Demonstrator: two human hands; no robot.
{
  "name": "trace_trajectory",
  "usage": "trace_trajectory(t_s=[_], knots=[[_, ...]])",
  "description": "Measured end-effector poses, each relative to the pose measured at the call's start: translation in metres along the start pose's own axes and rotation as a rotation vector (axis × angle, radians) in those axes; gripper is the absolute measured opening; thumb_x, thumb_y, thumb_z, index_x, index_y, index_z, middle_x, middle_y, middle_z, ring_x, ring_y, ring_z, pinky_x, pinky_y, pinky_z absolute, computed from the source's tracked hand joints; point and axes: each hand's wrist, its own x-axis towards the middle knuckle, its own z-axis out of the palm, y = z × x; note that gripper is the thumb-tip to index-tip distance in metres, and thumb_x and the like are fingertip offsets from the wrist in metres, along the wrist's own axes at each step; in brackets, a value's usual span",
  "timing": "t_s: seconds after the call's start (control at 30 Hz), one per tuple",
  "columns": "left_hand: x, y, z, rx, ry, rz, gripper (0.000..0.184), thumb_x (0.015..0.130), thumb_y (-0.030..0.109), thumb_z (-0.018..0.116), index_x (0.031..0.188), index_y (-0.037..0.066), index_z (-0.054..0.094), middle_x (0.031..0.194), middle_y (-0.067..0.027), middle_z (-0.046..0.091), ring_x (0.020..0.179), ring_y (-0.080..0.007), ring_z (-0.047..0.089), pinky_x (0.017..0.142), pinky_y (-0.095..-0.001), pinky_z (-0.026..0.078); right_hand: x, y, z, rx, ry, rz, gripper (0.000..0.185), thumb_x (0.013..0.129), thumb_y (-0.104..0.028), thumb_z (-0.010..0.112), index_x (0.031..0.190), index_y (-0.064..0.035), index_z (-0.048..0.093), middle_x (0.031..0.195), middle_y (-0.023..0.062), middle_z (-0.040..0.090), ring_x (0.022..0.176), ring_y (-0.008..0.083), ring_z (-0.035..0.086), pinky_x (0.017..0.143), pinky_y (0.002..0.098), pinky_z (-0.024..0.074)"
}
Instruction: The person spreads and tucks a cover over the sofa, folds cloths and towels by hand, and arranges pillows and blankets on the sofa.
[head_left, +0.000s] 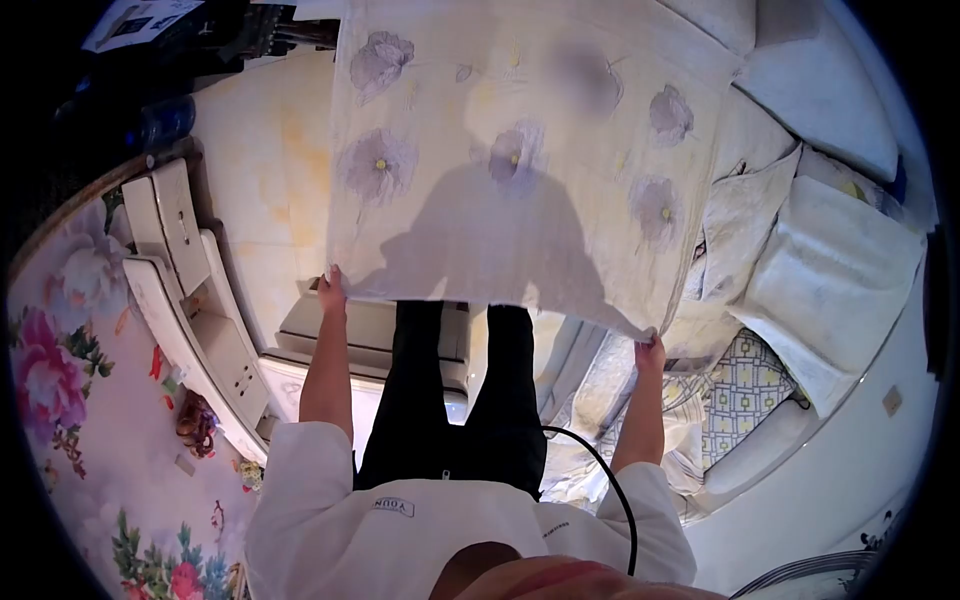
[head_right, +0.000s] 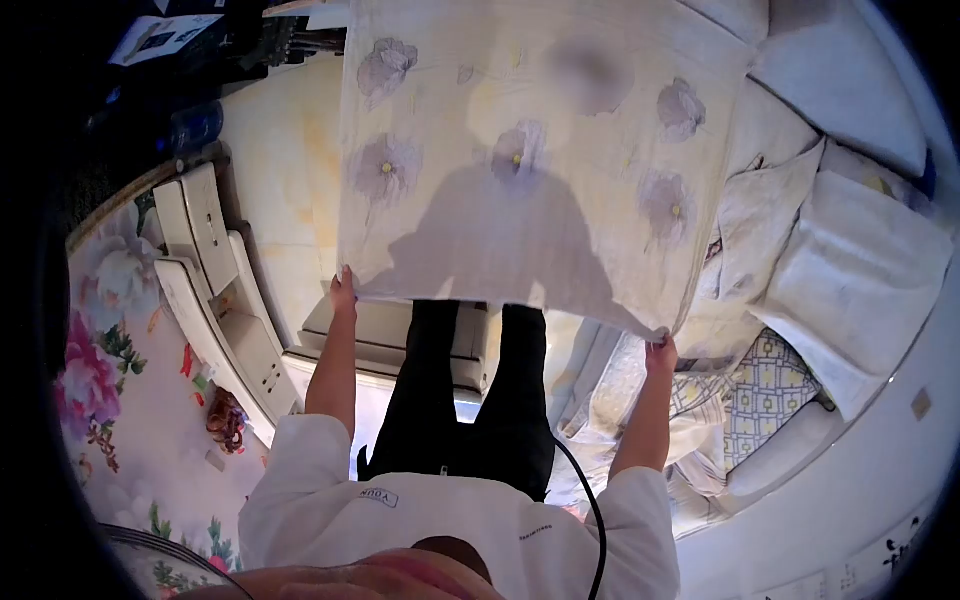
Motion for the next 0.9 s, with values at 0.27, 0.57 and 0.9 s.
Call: trace_trajectory(t_s=[0.27, 0.57, 0.9], knots=[[0.002, -0.037, 0.008, 0.281, 0.114, 0.189, 0.060, 0.081, 0.050, 0.053, 0.110, -0.003, 0.052, 0.083, -0.0174, 0.061, 0.074, -0.0236, 0.059, 0.066, -0.0366, 0.046, -0.003, 0.008, -0.025, -0.102, 0.031, 0.094, 0.028, 0.088, -0.013, 0.040, 0.113, -0.0046, 0.049, 0.107, 0.0080, 0.056, 0.096, 0.0222, 0.054, 0.085, 0.0403, 0.0455], [-0.019, -0.036, 0.030, 0.427, 0.280, 0.233, 0.046, 0.085, 0.046, 0.046, 0.094, 0.001, 0.051, 0.082, -0.0249, 0.059, 0.077, -0.0446, 0.055, 0.062, -0.0500, 0.042, 0.002, 0.033, -0.012, -0.312, 0.257, -0.039, 0.020, 0.087, -0.017, 0.046, 0.106, -0.0129, 0.050, 0.100, 0.0039, 0.054, 0.092, 0.0198, 0.052, 0.077, 0.0379, 0.0473], [0.004, -0.043, 0.047, 0.789, 0.149, -0.064, 0.041, 0.087, 0.043, 0.043, 0.097, 0.004, 0.047, 0.093, -0.0209, 0.059, 0.085, -0.0406, 0.057, 0.065, -0.0499, 0.045, 0.047, 0.070, -0.017, -0.349, 0.551, 0.173, 0.037, 0.083, -0.025, 0.055, 0.117, -0.0161, 0.044, 0.118, 0.0082, 0.043, 0.101, 0.0309, 0.046, 0.080, 0.0448, 0.0453]])
